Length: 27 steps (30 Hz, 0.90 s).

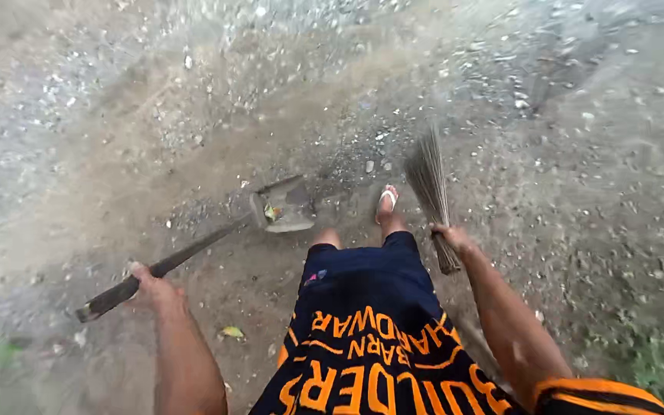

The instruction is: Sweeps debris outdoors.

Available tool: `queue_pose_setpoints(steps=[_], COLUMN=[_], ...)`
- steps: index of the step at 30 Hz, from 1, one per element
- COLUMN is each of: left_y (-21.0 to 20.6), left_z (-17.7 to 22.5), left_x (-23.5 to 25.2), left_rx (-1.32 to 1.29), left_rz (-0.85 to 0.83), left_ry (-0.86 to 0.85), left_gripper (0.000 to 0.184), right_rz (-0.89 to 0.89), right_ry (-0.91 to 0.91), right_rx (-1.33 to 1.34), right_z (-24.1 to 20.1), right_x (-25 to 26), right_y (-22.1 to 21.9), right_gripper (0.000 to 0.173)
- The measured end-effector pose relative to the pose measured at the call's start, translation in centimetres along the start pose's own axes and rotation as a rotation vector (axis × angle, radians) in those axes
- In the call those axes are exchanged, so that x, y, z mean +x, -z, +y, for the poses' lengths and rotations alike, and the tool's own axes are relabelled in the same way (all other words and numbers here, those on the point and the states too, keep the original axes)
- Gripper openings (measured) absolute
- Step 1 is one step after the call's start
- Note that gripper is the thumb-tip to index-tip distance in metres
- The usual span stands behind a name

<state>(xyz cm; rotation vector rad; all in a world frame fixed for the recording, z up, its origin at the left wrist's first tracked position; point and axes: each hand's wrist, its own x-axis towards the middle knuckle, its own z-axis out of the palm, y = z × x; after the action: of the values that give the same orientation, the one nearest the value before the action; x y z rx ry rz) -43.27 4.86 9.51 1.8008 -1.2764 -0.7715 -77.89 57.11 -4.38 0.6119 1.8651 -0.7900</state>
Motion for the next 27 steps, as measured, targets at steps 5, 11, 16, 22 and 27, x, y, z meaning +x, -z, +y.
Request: queue_pose_setpoints(steps=[5,11,16,22,27], left_y=[-5.0,-9.7,-12.7,-12.7,-13.2], left_z=[-2.0,-5.8,-7.5,-9.1,-8.8], left_x=[-2.3,-5.5,-8.1,-7.6,-6.9], left_rx=[0.019,0.079,0.093,0.13,0.125], left_rz=[0.094,0.109,0.098,0.106,0.083], left_ry=[0.119,0.165,0.228,0.284,0.346], left_gripper=[0.057,0.055,0.039,0.034,0.037], right_rz=[-0.283,-0.637,-0.809,-0.549,-0.261], right_ry=[0.11,0.086,0.026,-0.01,-0.185], right_rx=[-0.195,-0.329,-0.391,-0.087,-0.063], right_z=[-16.9,-28.2,-32.5,-29.2,-24.6], right_x=[7.0,10.6,18.8,32.6,30.1], right_y=[-4.6,-20.4,-32.7,-19.3,5.4], right_gripper=[0.038,0.054,0.052,0.043,0.041])
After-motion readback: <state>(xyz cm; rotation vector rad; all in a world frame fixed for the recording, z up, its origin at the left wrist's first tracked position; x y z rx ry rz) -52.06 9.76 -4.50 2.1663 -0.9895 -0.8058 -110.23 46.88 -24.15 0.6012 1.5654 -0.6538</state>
